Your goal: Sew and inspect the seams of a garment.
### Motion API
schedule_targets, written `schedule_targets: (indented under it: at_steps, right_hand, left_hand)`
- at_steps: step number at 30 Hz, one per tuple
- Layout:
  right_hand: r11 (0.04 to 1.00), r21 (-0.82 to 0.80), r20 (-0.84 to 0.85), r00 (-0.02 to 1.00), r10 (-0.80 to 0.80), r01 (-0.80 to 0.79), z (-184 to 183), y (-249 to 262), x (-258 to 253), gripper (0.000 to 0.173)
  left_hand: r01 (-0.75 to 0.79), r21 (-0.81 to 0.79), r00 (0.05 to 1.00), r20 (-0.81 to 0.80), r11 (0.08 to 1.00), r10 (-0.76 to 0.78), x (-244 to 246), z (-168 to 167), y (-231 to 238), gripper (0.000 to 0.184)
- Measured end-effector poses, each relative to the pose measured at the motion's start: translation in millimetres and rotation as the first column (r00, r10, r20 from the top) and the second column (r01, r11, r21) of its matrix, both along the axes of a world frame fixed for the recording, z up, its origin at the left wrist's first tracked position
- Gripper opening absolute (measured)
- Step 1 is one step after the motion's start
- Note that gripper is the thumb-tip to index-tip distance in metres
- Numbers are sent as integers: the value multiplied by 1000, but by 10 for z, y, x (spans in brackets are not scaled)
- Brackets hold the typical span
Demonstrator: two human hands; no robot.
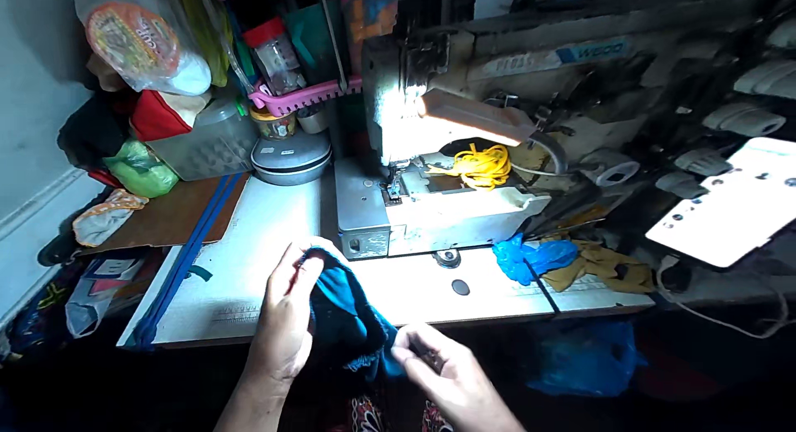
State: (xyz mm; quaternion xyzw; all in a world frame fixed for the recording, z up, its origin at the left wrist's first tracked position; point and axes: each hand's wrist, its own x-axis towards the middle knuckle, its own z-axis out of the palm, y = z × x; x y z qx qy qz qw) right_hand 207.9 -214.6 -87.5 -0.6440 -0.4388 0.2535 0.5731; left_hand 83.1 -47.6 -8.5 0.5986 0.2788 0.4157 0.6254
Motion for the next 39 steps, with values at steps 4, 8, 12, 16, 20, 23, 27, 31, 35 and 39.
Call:
schedule_targets:
  at_steps: [4, 8, 12, 16, 20, 23, 27, 31, 35, 39]
  right_hand:
    - [996, 84, -272, 962, -16, 41, 236, 23, 200, 5]
    - [988, 9, -20, 987, 156, -156, 219, 215, -49, 31]
    - [986, -29, -196, 968, 157, -166, 18, 300, -90, 20]
    - [998, -27, -671, 741, 28, -62, 279, 144, 285, 14]
    - [997, 23, -659, 751, -42, 77, 531, 112, 477, 10]
    - [986, 34, -621, 777, -106, 162, 617, 86, 509, 12]
    - [981, 63, -639, 763, -100, 182, 656, 65, 522, 12]
    - [982, 129, -529, 847, -50, 138, 719, 92, 505, 13]
    - [971, 130, -227, 947, 226, -200, 803, 92, 323, 9]
    - [990, 45, -36, 990, 139, -137, 636, 121, 335, 19]
  left_hand:
    - [-87, 37, 996, 14, 995, 87, -90, -53, 65, 26]
    - [-70, 44, 997, 37, 997, 69, -29, -85, -1, 25]
    - [-130, -25, 991, -22, 991, 129, -78, -54, 29, 23]
    - [-169, -184, 985, 7, 968, 174, -235, -78, 92, 25]
    - [-19, -383, 987, 142, 923, 79, -208, -91, -65, 32]
    - [17, -412, 983, 173, 911, 60, -229, -112, -119, 32]
    - [174, -352, 962, 261, 920, -82, -329, -149, -146, 26]
    - [651, 72, 748, 105, 756, -655, -499, -264, 49, 43]
    - [596, 299, 793, -362, 745, -489, -286, -155, -115, 67]
    - [431, 228, 899, -189, 873, -394, -157, -117, -227, 19]
